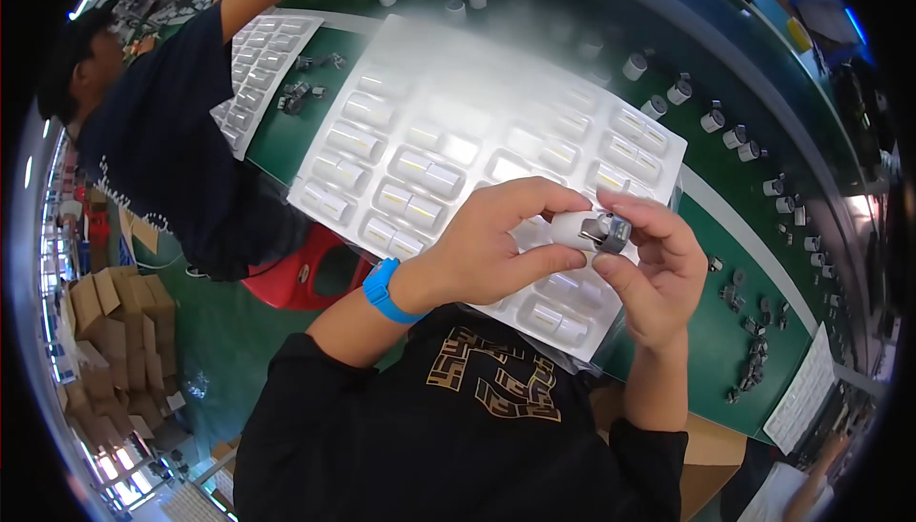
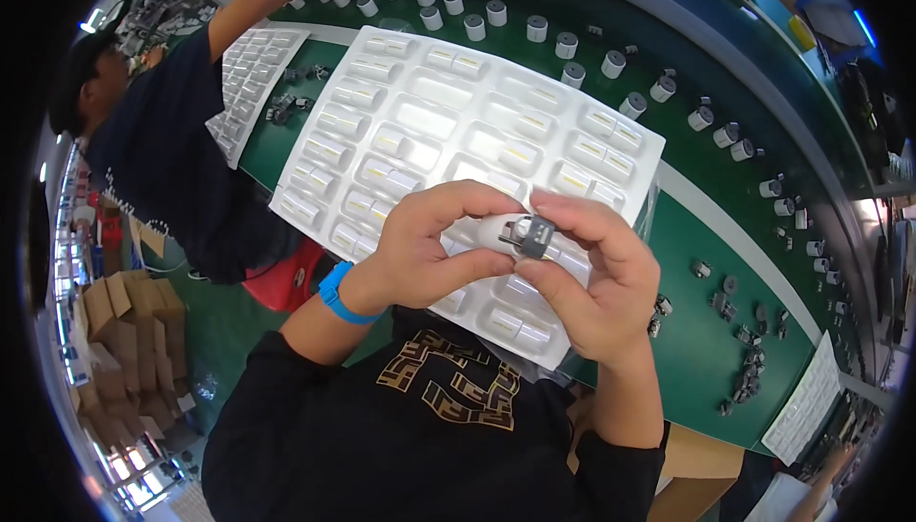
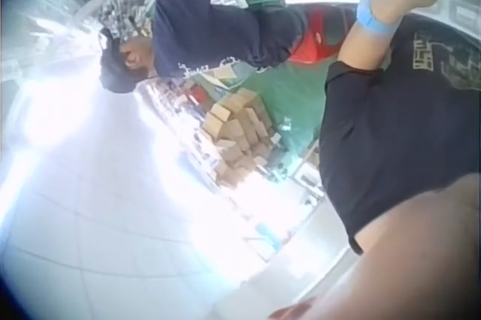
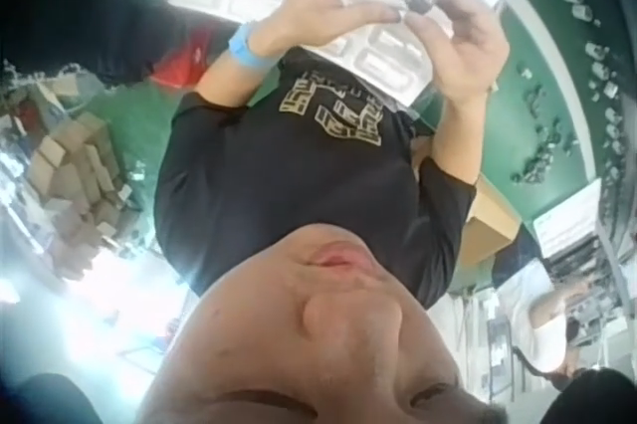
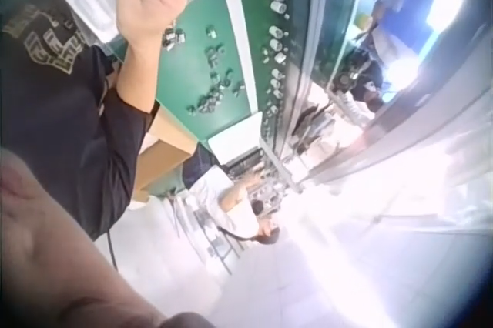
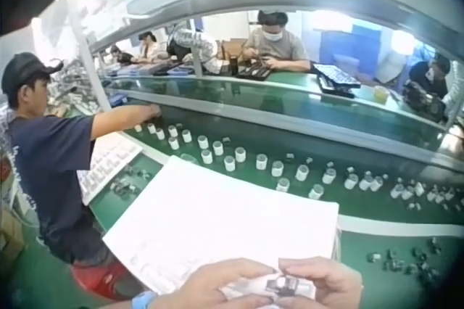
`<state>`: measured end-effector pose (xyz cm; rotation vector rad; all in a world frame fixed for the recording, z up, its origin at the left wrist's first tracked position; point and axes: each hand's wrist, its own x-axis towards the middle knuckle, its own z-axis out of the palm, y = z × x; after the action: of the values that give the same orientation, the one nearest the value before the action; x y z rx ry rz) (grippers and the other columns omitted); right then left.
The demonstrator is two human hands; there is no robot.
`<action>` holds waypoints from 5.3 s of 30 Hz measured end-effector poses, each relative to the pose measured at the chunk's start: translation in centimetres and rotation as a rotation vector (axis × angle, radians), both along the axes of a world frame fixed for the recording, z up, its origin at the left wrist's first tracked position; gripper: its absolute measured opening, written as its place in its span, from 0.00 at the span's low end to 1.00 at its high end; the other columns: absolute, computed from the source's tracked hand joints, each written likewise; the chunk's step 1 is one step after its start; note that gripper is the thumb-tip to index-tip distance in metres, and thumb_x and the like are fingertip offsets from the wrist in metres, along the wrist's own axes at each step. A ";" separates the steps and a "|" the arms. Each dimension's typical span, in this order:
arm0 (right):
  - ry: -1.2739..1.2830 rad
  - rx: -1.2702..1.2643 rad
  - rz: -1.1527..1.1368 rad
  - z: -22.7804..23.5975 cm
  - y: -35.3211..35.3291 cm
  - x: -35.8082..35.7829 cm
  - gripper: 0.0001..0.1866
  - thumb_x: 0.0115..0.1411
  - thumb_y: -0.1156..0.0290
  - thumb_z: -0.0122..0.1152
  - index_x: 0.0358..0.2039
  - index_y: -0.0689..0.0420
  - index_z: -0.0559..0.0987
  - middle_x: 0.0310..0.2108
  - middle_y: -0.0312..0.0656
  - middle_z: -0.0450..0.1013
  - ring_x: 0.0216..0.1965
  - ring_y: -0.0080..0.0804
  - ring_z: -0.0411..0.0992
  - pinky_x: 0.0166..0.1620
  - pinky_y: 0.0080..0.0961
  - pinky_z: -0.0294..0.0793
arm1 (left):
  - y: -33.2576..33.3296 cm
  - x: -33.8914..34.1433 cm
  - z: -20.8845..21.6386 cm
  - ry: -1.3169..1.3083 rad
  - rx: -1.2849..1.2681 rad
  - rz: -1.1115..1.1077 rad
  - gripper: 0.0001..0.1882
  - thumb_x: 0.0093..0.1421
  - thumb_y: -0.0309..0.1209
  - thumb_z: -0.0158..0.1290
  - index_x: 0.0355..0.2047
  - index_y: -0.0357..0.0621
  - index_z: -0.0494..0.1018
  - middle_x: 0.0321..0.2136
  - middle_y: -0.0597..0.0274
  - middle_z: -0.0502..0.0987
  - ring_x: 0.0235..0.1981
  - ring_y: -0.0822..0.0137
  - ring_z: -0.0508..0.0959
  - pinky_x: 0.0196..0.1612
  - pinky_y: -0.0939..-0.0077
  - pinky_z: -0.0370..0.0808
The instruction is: The person picks up small electronic components from a conveyor belt and places them into partitioned plastic trays by hand.
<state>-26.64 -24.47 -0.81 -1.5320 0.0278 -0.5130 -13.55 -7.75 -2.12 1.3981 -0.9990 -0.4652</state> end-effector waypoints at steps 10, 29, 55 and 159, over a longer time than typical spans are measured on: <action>0.149 -0.435 -0.018 2.0 -0.1 -0.2 0.20 0.52 0.83 0.70 0.47 0.67 0.80 0.45 0.50 0.80 0.45 0.33 0.79 0.51 0.27 0.77 | 1.5 0.6 1.1 -0.282 0.091 0.043 0.23 0.51 0.24 0.68 0.48 0.39 0.78 0.45 0.52 0.82 0.46 0.55 0.83 0.48 0.69 0.79; 0.579 -0.795 -0.587 -2.5 -19.3 3.2 0.21 0.57 0.73 0.67 0.52 0.63 0.79 0.37 0.48 0.81 0.39 0.36 0.80 0.48 0.28 0.77 | 1.5 7.4 0.6 -0.487 0.279 0.255 0.25 0.56 0.31 0.64 0.55 0.42 0.76 0.49 0.46 0.79 0.51 0.46 0.78 0.55 0.61 0.75; 0.598 -1.018 -0.225 -2.9 -21.8 24.1 0.23 0.55 0.69 0.66 0.51 0.59 0.76 0.45 0.47 0.77 0.45 0.37 0.76 0.52 0.30 0.73 | 7.0 15.0 -0.1 -0.874 0.690 0.070 0.17 0.50 0.26 0.65 0.41 0.40 0.78 0.51 0.51 0.76 0.61 0.43 0.69 0.62 0.55 0.66; 0.117 -0.355 -0.160 0.6 1.2 -1.8 0.22 0.50 0.86 0.71 0.47 0.67 0.79 0.47 0.50 0.78 0.50 0.36 0.76 0.56 0.30 0.74 | 0.0 -0.9 0.7 -0.309 0.059 0.119 0.22 0.50 0.24 0.67 0.47 0.41 0.77 0.41 0.53 0.80 0.42 0.54 0.81 0.45 0.68 0.79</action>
<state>-28.42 -23.24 -0.25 -1.9172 0.1579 -0.5755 -14.48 -7.74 -1.42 1.6051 -1.1488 -0.1945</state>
